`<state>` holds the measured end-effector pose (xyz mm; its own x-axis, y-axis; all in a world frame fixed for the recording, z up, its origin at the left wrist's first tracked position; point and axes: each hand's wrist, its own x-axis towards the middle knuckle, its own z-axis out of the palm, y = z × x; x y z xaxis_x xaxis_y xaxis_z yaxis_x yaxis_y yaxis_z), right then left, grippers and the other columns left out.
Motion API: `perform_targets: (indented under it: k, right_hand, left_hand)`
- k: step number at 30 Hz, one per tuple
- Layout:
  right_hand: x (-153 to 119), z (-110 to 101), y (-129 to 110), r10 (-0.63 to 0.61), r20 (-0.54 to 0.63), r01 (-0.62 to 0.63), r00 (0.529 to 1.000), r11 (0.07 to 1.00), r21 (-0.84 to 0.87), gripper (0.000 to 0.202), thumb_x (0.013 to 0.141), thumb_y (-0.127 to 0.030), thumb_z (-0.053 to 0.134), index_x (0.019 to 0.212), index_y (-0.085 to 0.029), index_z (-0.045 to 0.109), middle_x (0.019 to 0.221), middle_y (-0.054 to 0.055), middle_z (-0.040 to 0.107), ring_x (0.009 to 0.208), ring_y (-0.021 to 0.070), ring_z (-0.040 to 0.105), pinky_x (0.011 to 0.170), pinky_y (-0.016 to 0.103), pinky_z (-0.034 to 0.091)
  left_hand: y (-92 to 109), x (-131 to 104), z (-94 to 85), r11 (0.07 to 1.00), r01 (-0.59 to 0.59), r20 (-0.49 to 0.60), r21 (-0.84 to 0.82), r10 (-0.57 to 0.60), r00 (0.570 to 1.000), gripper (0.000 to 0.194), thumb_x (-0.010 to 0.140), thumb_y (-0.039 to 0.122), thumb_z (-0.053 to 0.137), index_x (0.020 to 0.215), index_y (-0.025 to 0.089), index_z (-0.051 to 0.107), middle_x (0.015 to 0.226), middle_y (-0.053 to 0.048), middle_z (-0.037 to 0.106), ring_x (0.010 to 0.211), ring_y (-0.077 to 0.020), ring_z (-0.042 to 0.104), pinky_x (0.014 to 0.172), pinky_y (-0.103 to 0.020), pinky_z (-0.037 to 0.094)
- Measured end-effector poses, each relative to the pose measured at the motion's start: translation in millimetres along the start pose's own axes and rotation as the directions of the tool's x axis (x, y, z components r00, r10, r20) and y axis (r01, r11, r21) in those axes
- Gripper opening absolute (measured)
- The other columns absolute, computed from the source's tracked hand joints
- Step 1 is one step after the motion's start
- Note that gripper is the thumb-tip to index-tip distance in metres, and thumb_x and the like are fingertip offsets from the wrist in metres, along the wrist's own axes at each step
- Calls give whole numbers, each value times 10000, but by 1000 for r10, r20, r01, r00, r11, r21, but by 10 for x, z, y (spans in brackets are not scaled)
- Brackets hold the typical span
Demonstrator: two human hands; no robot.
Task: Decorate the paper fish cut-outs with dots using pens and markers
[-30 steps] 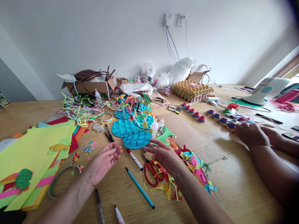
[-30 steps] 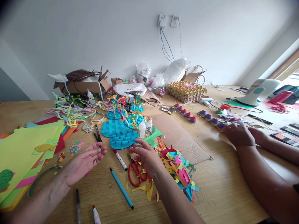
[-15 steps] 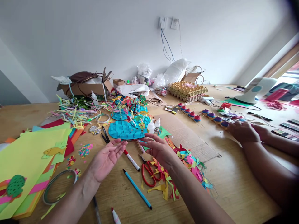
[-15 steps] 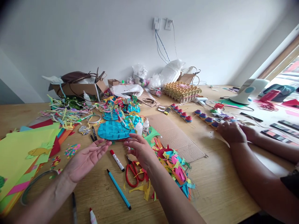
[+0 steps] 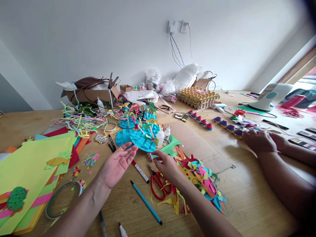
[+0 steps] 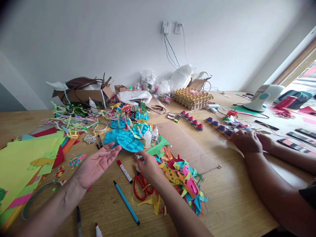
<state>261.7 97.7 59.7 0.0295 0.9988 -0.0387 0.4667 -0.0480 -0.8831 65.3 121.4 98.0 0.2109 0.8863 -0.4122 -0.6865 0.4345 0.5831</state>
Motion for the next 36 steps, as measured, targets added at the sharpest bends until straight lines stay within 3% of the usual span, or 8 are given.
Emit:
perform_targets:
  k: [4, 9, 14, 18, 25, 32, 36]
  right_hand:
    - [18, 31, -14, -27, 14, 30, 1000, 978, -205, 293, 866, -129, 506, 1124, -193, 629, 1063, 47, 719, 974, 176, 669, 805, 255, 477]
    - [25, 7, -27, 70, 34, -43, 997, 862, -505, 195, 875, -75, 524, 921, -162, 692, 893, 60, 732, 894, 210, 674, 775, 308, 488]
    - [89, 49, -100, 153, 70, -61, 986, 714, -698, 174, 960, -298, 568, 981, -149, 657, 981, 47, 684, 886, 187, 656, 806, 386, 533]
    - [192, 164, -132, 167, 93, -37, 982, 645, -764, 232, 965, -339, 564, 1102, -163, 628, 1111, 68, 650, 954, 202, 644, 836, 408, 538]
    - [303, 292, -83, 208, 89, -51, 974, 585, -810, 249, 958, -315, 580, 1155, -164, 605, 1149, 75, 631, 957, 206, 642, 815, 401, 551]
    - [171, 114, -217, 148, 107, 3, 983, 573, -820, 187, 964, -303, 562, 1056, -160, 639, 1031, 57, 670, 875, 184, 656, 772, 364, 541]
    - [-32, -87, -361, 81, 156, 79, 984, 591, -803, 166, 882, -127, 515, 904, -156, 677, 848, 106, 708, 761, 228, 663, 596, 291, 425]
  left_hand:
    - [-45, 32, -24, 999, 34, -1, 28, -34, 999, 359, 869, -66, 348, 1117, 81, 560, 1084, -168, 653, 954, -198, 686, 764, -260, 580]
    - [-104, 56, -167, 997, 49, -78, 60, -45, 996, 314, 901, -63, 367, 1087, 80, 576, 1025, -130, 646, 869, -173, 675, 682, -247, 568]
    - [-117, 135, -363, 998, 10, -205, 69, 5, 979, 199, 947, 173, 572, 1143, 143, 563, 1081, -66, 607, 849, -172, 641, 651, -290, 563]
    - [-106, 253, -408, 996, 28, -199, 90, -9, 980, 267, 945, 275, 596, 1181, 156, 562, 1136, -81, 597, 903, -200, 633, 722, -357, 560]
    - [-107, 350, -403, 986, 77, -130, 145, -58, 990, 267, 946, 305, 593, 1167, 156, 571, 1120, -77, 602, 887, -196, 630, 735, -367, 553]
    - [-23, 309, -310, 984, 50, -30, 169, -45, 999, 231, 944, 279, 597, 1135, 150, 585, 1095, -70, 612, 865, -184, 633, 715, -346, 555]
    - [22, 293, -266, 982, 50, -8, 184, -49, 999, 205, 943, 257, 599, 1113, 144, 593, 1070, -64, 619, 834, -171, 636, 687, -323, 557]
